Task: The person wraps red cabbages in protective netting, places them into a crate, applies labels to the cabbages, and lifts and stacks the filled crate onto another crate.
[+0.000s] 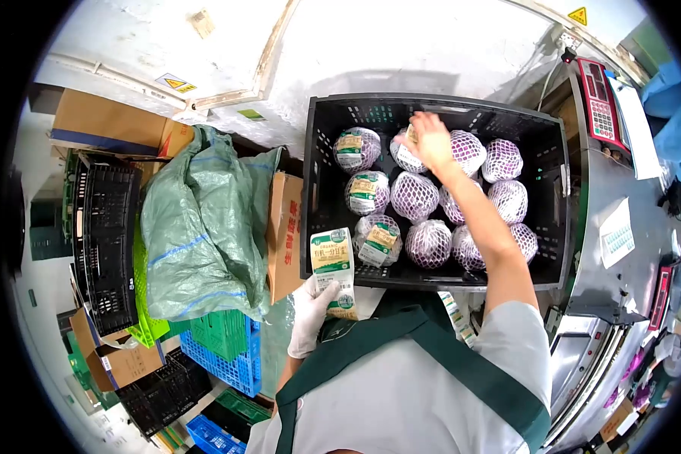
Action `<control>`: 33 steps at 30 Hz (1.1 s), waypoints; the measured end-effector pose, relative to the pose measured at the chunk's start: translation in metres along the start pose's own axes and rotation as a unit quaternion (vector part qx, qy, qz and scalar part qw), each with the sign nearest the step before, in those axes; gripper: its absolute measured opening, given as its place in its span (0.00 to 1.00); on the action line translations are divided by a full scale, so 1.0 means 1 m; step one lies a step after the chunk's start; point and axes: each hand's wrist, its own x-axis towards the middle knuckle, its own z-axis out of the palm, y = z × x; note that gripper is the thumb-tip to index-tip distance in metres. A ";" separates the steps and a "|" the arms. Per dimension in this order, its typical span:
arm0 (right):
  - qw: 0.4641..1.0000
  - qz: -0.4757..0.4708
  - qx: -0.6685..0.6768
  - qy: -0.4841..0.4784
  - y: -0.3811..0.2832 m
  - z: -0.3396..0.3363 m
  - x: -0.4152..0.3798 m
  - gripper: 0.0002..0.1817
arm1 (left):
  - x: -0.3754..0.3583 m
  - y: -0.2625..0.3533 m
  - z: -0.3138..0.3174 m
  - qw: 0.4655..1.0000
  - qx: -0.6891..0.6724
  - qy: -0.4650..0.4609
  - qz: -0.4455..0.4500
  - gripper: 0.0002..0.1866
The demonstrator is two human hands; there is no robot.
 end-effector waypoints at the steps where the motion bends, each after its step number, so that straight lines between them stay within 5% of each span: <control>1: 0.999 -0.025 -0.012 -0.023 0.004 0.017 -0.008 0.33 | -0.002 0.001 0.002 1.000 -0.001 -0.004 0.000 0.13; 8: 0.995 0.073 0.015 -0.072 -0.003 0.026 -0.021 0.33 | -0.011 0.022 0.015 0.999 0.020 -0.038 -0.008 0.15; 10: 0.975 0.080 0.207 -0.014 -0.038 -0.027 -0.019 0.29 | -0.011 0.031 0.020 0.996 0.064 -0.059 0.010 0.15; 11: 0.886 0.145 0.422 -0.125 -0.056 -0.054 -0.024 0.24 | -0.009 0.032 0.022 0.994 0.082 -0.072 0.015 0.15; 12: 0.734 0.202 0.608 -0.227 -0.075 -0.081 -0.033 0.20 | -0.006 0.034 0.023 0.991 0.101 -0.084 0.019 0.15; 14: 0.647 0.164 0.653 -0.357 -0.106 -0.131 -0.053 0.13 | 0.002 0.035 0.025 0.987 0.128 -0.097 0.011 0.19; 16: 0.684 0.216 0.590 -0.371 -0.138 -0.164 -0.070 0.08 | 0.009 0.040 0.033 0.969 0.192 -0.118 0.097 0.24; 17: 0.746 0.169 0.557 -0.323 -0.145 -0.163 -0.083 0.07 | 0.009 0.042 0.042 0.959 0.185 -0.082 0.199 0.28; 20: 0.865 0.087 0.448 -0.208 -0.163 -0.170 -0.104 0.12 | 0.022 0.032 0.053 0.979 -0.069 -0.054 0.184 0.22; 24: 0.888 0.080 0.422 -0.162 -0.166 -0.179 -0.105 0.10 | 0.035 0.005 0.047 0.977 0.005 0.031 0.211 0.06; 26: 0.888 0.066 0.448 -0.078 -0.163 -0.175 -0.104 0.07 | 0.038 0.005 0.051 0.979 -0.016 0.044 0.196 0.08; 28: 0.870 0.079 0.474 -0.111 -0.150 -0.170 -0.098 0.02 | 0.035 0.020 0.061 0.988 0.110 -0.015 0.104 0.13; 29: 0.873 0.092 0.469 -0.099 -0.136 -0.164 -0.090 0.02 | 0.035 0.020 0.068 0.983 0.105 -0.048 0.141 0.21; 33: 0.897 0.288 0.334 0.019 -0.029 -0.120 -0.045 0.09 | 0.036 0.008 0.072 0.986 0.116 -0.107 0.062 0.21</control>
